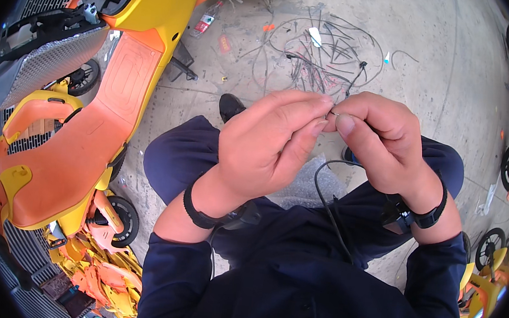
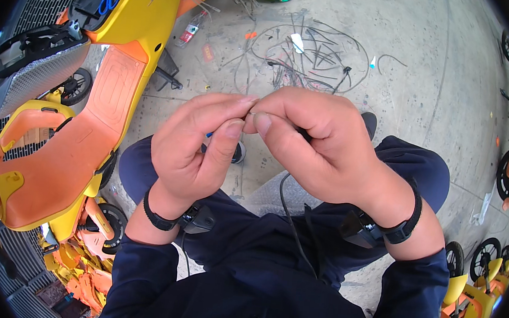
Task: The person twists together a pair of thin wires from a harness by hand.
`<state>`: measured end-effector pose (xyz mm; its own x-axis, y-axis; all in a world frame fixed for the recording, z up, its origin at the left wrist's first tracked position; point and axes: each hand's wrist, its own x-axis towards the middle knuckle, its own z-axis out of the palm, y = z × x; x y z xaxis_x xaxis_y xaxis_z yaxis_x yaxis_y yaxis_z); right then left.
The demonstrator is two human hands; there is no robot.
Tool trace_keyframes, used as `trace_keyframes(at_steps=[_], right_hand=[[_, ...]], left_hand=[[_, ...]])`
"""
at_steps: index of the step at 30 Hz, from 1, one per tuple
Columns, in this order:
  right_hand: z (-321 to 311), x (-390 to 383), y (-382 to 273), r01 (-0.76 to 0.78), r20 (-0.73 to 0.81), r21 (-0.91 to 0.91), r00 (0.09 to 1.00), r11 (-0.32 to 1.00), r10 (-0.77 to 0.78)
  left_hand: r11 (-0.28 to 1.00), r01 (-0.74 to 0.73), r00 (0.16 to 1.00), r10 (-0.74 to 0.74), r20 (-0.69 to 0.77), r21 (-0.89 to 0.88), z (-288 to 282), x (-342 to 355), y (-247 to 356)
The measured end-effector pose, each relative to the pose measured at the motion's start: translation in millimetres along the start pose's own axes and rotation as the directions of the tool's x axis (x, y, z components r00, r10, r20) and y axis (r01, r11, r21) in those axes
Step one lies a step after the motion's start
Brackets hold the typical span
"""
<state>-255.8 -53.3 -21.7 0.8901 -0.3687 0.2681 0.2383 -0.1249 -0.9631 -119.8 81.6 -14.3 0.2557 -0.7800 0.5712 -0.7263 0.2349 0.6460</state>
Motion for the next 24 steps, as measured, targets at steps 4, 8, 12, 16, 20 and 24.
trace_keyframes(at_steps=[4, 8, 12, 16, 20, 24], right_hand=[[0, 1, 0, 0.065, 0.034, -0.164, 0.998, 0.984, -0.06], [1, 2, 4, 0.175, 0.062, -0.314, 0.984, 0.933, -0.164], [4, 1, 4, 0.191, 0.073, -0.339, 0.982, 0.921, -0.177], [5, -1, 6, 0.207, 0.084, -0.348, 0.978, 0.915, -0.19], [6, -1, 3, 0.195, 0.093, -0.334, 0.98, 0.922, -0.174], [6, -2, 3, 0.184, 0.093, -0.315, 0.982, 0.931, -0.163]], left_hand=[[1.0, -0.012, 1.0, 0.012, -0.021, 0.01, 5, -2, -3], [0.985, -0.06, 0.994, 0.074, -0.086, 0.159, 9, -5, -6], [0.979, -0.05, 0.991, 0.073, -0.11, 0.199, 9, -4, -4], [0.968, -0.05, 0.989, 0.081, -0.12, 0.246, 9, -4, -2], [0.965, -0.041, 0.989, 0.076, -0.128, 0.257, 8, -4, 0], [0.98, 0.044, 0.994, -0.024, -0.106, 0.193, 4, -4, 7]])
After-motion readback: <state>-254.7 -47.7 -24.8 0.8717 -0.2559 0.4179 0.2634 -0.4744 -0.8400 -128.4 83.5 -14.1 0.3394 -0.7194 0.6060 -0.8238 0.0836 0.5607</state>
